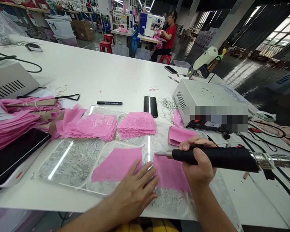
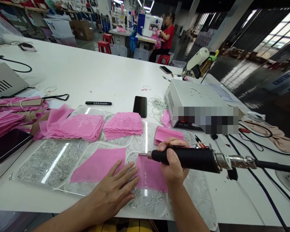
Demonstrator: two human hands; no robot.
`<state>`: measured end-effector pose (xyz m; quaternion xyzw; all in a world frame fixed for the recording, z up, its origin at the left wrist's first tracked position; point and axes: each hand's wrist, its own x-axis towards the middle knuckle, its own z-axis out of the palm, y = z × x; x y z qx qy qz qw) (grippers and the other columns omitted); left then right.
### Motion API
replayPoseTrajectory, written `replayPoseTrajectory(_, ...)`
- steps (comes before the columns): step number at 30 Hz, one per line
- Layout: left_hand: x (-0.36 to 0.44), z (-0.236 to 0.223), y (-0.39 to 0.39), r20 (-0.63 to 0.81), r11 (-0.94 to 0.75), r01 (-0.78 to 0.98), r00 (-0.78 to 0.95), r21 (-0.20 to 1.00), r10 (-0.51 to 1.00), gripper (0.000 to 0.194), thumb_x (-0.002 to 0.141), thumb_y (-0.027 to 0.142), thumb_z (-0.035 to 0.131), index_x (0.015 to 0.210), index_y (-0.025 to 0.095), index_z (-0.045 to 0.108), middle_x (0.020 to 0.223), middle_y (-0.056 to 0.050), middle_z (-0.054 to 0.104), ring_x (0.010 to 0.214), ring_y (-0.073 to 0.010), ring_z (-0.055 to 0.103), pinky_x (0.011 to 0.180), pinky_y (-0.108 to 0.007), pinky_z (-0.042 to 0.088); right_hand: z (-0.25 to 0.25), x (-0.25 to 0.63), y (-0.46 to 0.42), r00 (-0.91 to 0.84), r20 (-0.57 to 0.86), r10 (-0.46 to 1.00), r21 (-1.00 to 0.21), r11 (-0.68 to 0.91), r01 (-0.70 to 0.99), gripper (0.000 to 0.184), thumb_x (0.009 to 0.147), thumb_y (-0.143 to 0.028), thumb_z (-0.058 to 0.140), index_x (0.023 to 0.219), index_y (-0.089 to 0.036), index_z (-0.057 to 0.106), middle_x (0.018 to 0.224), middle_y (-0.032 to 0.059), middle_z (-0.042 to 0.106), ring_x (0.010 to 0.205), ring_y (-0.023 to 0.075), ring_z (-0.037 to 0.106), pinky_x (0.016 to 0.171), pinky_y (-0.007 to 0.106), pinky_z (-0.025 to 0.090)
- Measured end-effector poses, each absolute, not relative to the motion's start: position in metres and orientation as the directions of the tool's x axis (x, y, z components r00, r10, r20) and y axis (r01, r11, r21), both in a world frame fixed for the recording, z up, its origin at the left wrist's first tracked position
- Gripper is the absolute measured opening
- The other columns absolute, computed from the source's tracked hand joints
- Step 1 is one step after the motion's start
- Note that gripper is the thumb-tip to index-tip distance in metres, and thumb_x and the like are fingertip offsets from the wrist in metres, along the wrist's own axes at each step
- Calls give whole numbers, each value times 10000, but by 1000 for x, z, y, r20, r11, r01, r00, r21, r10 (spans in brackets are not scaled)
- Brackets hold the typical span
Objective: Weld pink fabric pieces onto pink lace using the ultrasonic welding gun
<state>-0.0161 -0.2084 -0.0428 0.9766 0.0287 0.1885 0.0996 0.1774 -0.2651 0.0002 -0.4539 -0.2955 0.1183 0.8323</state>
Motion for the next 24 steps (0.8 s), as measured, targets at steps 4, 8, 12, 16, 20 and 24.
replayPoseTrajectory(4,-16,-44,-208,359,-977,17,929,214,95,323,999,330,443,1219,137,580,1311,-111,594,1286,-287,494,1110,-524,332,0,176,-264,794,402,457,-830,547,106,78,712,-183,614,783,-202,589,771,-17,569,593,115,556,586,319,478)
replayPoseTrajectory(8,-18,-41,-208,375,-976,16,922,218,99,318,998,315,445,1222,132,579,1306,-110,599,1279,-286,502,1108,-518,335,2,176,-265,803,379,459,-833,547,81,85,693,-176,606,775,-197,591,775,-14,565,582,107,544,581,316,475)
replayPoseTrajectory(12,-23,-36,-208,403,-970,-17,911,244,85,304,998,291,441,1207,128,589,1268,-93,627,1271,-271,510,1099,-470,360,4,175,-272,793,368,486,-830,556,44,91,671,-188,579,761,-193,594,748,-9,559,558,104,522,541,298,453)
replayPoseTrajectory(16,-27,-35,-210,429,-962,-39,899,271,84,300,998,283,428,1187,127,602,1242,-79,644,1266,-263,511,1097,-436,364,4,175,-278,778,343,526,-845,534,12,89,664,-197,577,752,-190,588,731,-8,546,557,105,518,537,301,457)
replayPoseTrajectory(20,-27,-36,-210,434,-958,-44,897,284,87,297,995,293,431,1170,133,611,1234,-71,647,1261,-266,510,1102,-437,348,3,174,-278,755,358,549,-846,533,13,99,680,-200,580,778,-192,588,737,-5,550,560,107,521,534,300,456)
replayPoseTrajectory(24,-26,-35,-209,436,-951,-69,897,303,74,291,992,287,438,1166,131,612,1207,-75,658,1260,-263,509,1096,-426,351,1,173,-277,736,391,554,-844,534,46,80,702,-193,588,783,-194,590,748,-5,561,568,111,533,537,301,462)
